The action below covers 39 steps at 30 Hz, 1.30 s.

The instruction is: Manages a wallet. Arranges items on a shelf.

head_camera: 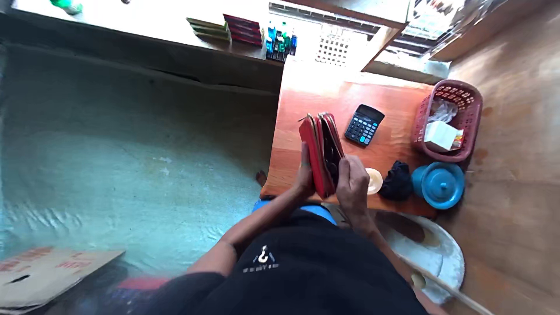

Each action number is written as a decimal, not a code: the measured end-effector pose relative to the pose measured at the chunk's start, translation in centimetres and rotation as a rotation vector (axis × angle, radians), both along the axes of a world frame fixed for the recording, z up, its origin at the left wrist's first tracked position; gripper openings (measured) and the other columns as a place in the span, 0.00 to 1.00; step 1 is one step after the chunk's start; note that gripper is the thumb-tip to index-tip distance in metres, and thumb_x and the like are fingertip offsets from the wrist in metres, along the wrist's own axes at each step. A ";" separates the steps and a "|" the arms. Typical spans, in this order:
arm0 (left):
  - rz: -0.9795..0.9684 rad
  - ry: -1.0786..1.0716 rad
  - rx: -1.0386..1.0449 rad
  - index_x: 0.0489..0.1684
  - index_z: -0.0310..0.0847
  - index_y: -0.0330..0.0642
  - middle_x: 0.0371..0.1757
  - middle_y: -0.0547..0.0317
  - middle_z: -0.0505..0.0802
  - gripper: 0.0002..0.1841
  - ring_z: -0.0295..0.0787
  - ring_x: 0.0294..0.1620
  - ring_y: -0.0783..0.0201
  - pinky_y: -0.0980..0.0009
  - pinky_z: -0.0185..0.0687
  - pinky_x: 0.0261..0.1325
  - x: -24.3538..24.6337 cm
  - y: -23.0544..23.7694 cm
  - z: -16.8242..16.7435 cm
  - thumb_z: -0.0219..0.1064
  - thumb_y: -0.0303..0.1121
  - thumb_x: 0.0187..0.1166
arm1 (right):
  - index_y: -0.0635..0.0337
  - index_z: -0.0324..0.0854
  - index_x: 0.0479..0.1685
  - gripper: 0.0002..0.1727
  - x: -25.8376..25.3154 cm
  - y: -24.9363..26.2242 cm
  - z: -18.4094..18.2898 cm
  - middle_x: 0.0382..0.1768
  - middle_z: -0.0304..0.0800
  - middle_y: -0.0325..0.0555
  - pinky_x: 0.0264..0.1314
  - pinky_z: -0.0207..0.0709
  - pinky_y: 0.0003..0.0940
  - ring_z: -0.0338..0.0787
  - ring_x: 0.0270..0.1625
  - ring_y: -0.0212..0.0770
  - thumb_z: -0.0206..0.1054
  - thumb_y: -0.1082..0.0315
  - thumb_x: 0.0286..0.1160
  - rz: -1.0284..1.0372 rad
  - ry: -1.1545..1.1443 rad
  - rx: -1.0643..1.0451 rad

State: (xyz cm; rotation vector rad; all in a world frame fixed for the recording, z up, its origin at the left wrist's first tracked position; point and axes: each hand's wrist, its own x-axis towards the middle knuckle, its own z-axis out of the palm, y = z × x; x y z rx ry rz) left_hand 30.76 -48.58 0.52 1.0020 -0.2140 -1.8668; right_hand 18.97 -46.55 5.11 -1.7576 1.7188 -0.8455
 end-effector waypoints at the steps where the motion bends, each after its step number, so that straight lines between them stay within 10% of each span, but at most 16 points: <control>1: -0.017 -0.025 0.025 0.64 0.79 0.55 0.47 0.64 0.94 0.38 0.91 0.49 0.70 0.65 0.90 0.53 0.1 0.2 -0.1 0.26 0.68 0.87 | 0.74 0.84 0.57 0.21 0.2 0.5 -0.1 0.49 0.88 0.61 0.57 0.85 0.45 0.90 0.51 0.50 0.50 0.65 0.93 0.002 0.004 0.021; 6: -0.069 -0.131 0.000 0.78 0.66 0.47 0.51 0.57 0.92 0.33 0.92 0.49 0.65 0.62 0.90 0.53 1.2 -1.1 0.0 0.36 0.62 0.91 | 0.76 0.84 0.50 0.18 1.7 -0.3 0.3 0.44 0.87 0.60 0.53 0.85 0.40 0.90 0.47 0.48 0.52 0.69 0.90 -0.069 0.003 -0.043; 11: 0.000 -0.197 -0.013 0.78 0.65 0.43 0.47 0.54 0.93 0.27 0.93 0.46 0.64 0.63 0.92 0.51 1.4 -3.6 0.6 0.45 0.54 0.93 | 0.73 0.75 0.75 0.25 2.3 -1.4 0.5 0.64 0.84 0.64 0.70 0.79 0.44 0.86 0.66 0.51 0.46 0.64 0.94 -0.064 -0.111 0.111; 17: -0.140 -0.123 -0.046 0.73 0.74 0.57 0.54 0.69 0.94 0.35 0.91 0.54 0.73 0.68 0.90 0.55 3.7 -4.0 3.7 0.37 0.70 0.85 | 0.76 0.82 0.57 0.18 2.2 -2.4 1.8 0.50 0.87 0.56 0.63 0.81 0.30 0.87 0.56 0.37 0.49 0.70 0.91 -0.105 -0.187 -0.079; 26: -0.161 -0.280 -0.020 0.93 0.45 0.53 0.66 0.54 0.88 0.39 0.89 0.62 0.62 0.59 0.87 0.64 2.4 -3.8 3.2 0.37 0.66 0.88 | 0.74 0.77 0.72 0.23 1.6 -2.2 1.1 0.62 0.83 0.62 0.73 0.76 0.40 0.84 0.66 0.47 0.46 0.65 0.94 -0.078 -0.216 0.024; 32: -0.223 0.121 -0.166 0.58 0.81 0.50 0.44 0.65 0.96 0.19 0.94 0.47 0.72 0.72 0.91 0.52 3.7 -4.3 0.7 0.47 0.49 0.92 | 0.74 0.75 0.74 0.23 2.1 -1.0 1.1 0.66 0.79 0.64 0.70 0.77 0.38 0.82 0.67 0.48 0.49 0.67 0.92 -0.053 -0.202 -0.011; 35: -0.230 0.360 -0.220 0.50 0.89 0.51 0.42 0.60 0.97 0.23 0.96 0.43 0.69 0.70 0.93 0.47 3.8 -4.6 -0.3 0.76 0.58 0.69 | 0.71 0.80 0.68 0.22 0.8 -1.6 1.4 0.62 0.81 0.58 0.64 0.82 0.34 0.84 0.64 0.43 0.54 0.63 0.88 0.000 -0.246 -0.036; 39: -0.238 0.531 -0.162 0.46 0.93 0.53 0.40 0.61 0.98 0.24 0.96 0.41 0.69 0.69 0.94 0.46 3.3 -1.9 -2.5 0.84 0.57 0.56 | 0.67 0.80 0.63 0.27 -2.6 -2.6 2.1 0.60 0.85 0.53 0.63 0.76 0.40 0.82 0.63 0.42 0.54 0.50 0.86 0.157 -0.306 0.105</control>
